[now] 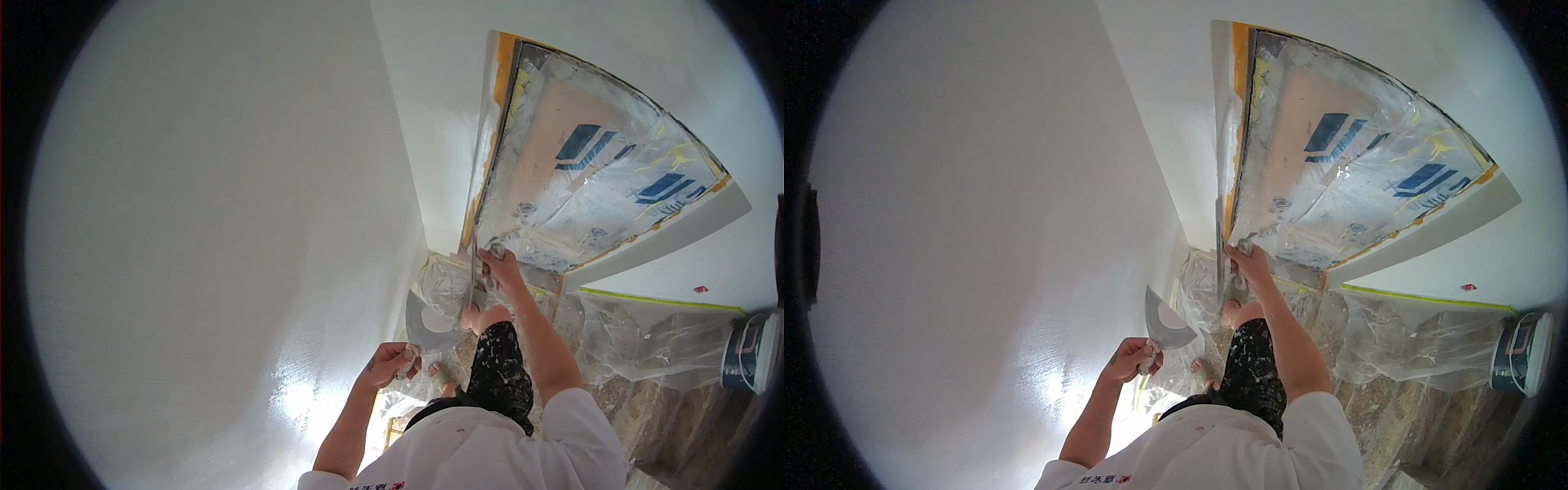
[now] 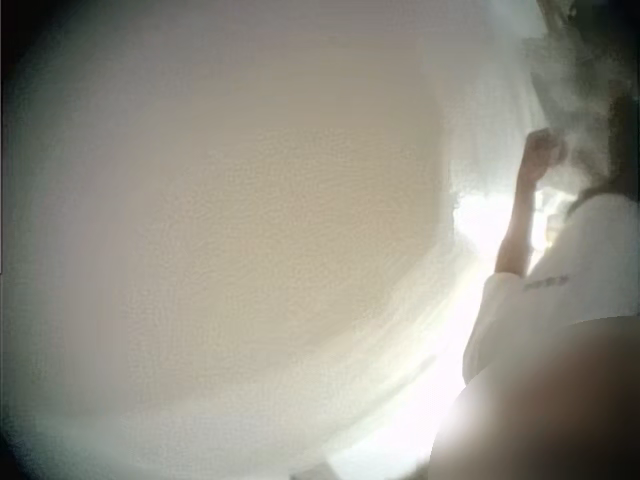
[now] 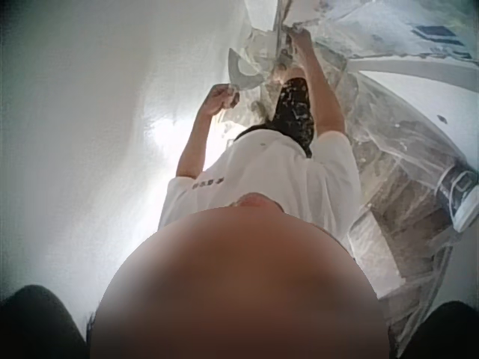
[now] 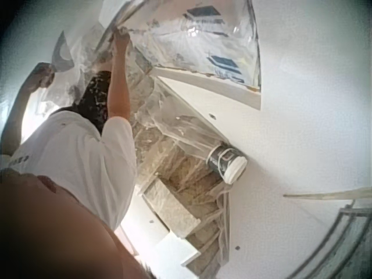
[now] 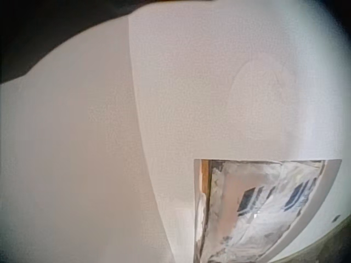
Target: Applying and smoothing plaster material onto a wall surface using a trowel and putty knife.
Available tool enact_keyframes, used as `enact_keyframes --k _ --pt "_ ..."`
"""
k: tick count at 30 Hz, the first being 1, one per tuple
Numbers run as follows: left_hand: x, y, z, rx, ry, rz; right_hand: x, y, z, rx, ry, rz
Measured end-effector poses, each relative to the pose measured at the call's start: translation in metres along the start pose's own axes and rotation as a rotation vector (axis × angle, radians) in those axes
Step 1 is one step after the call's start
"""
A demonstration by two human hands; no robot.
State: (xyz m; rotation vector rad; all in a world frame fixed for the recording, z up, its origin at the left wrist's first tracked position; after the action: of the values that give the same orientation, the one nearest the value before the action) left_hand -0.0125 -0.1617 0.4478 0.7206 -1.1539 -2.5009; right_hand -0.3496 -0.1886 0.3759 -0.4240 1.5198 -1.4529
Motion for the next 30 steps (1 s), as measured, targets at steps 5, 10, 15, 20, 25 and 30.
enact_keyframes --k 5,10,15,20,25,30 --pt "0.021 -0.004 0.002 0.072 -0.042 0.023 -0.079 -0.037 0.015 0.160 -0.305 0.014" --pt "0.023 -0.005 -0.003 -0.120 -0.056 0.068 -0.103 -0.039 0.039 -0.334 -0.844 0.083" --pt "-0.004 -0.005 -0.021 -0.141 0.002 0.122 -0.066 -0.019 0.053 0.295 -0.380 0.186" --pt "-0.026 -0.039 -0.020 -0.142 0.104 0.033 0.008 -0.042 0.126 0.000 -0.293 -0.292" --pt "-0.046 -0.067 -0.009 -0.136 0.122 -0.026 0.081 -0.084 0.194 0.113 -0.196 -0.596" --pt "-0.060 -0.071 -0.007 -0.094 0.149 -0.096 0.106 -0.087 0.195 0.106 -0.193 -0.590"
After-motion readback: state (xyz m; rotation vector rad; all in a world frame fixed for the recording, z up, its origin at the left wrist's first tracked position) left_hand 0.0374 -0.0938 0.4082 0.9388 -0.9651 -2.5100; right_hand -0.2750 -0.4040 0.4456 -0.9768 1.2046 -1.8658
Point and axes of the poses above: each hand's wrist, its own x-axis towards the middle knuckle, its own z-axis out of the palm, y = z × x, the point moved 4 cm from there along x, towards the middle knuckle, and after that the axes turned 2 degrees about y, right-handed, at the moved point
